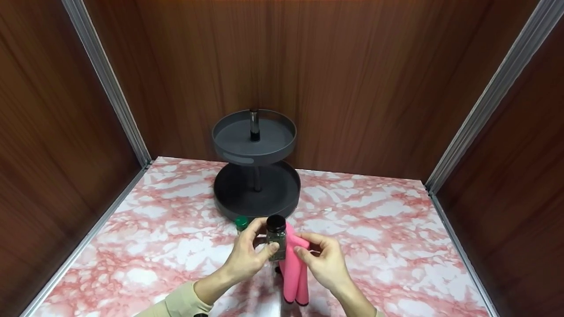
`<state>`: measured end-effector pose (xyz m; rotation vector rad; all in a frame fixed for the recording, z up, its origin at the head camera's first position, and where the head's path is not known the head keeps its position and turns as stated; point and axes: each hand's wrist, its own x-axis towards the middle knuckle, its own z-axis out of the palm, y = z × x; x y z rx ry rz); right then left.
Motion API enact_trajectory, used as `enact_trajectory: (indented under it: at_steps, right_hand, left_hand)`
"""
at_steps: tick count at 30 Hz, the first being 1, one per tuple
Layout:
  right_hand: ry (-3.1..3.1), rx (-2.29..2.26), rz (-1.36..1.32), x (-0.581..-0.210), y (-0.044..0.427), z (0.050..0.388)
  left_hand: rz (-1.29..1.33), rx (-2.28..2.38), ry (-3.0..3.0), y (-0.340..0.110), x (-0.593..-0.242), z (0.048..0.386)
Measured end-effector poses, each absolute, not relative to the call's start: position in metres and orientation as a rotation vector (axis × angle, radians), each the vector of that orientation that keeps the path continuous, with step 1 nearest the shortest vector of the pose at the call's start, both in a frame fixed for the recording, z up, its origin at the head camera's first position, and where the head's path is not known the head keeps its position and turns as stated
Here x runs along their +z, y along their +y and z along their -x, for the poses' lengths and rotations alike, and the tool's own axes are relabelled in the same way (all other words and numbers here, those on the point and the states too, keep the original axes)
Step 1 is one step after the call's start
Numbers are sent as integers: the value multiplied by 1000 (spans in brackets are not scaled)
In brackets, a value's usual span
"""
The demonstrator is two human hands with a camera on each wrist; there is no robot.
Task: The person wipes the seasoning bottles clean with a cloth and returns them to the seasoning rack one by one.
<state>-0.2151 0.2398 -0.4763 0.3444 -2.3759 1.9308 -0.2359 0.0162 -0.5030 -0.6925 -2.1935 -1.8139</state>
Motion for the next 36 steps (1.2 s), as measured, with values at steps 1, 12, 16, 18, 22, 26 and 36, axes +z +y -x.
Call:
enact_trajectory:
  at_steps: [1, 12, 16, 18, 22, 26, 36]
  right_hand:
    - [-2368, 1935, -329, -474, 240, 215]
    - [-2145, 2091, -214, -461, 239, 214]
    - [-2189, 2062, -197, -461, 239, 215]
    - [-2222, 2025, -195, -462, 239, 216]
    - [-2295, 1930, -217, -464, 239, 217]
    - [-2351, 1866, -284, -468, 240, 217]
    - [-2441, 1842, -466, -478, 245, 217]
  left_hand:
    - [696, -1806, -2198, 16, -504, 236]
    - [687, -1808, -2249, 16, -511, 234]
    - [687, -1824, -2249, 17, -511, 232]
    - [683, -1838, -2250, 17, -510, 232]
    - [675, -1903, -2236, 17, -509, 232]
    - [681, -1950, -2214, 18, -507, 232]
    - [695, -1916, -2187, 17, -503, 234]
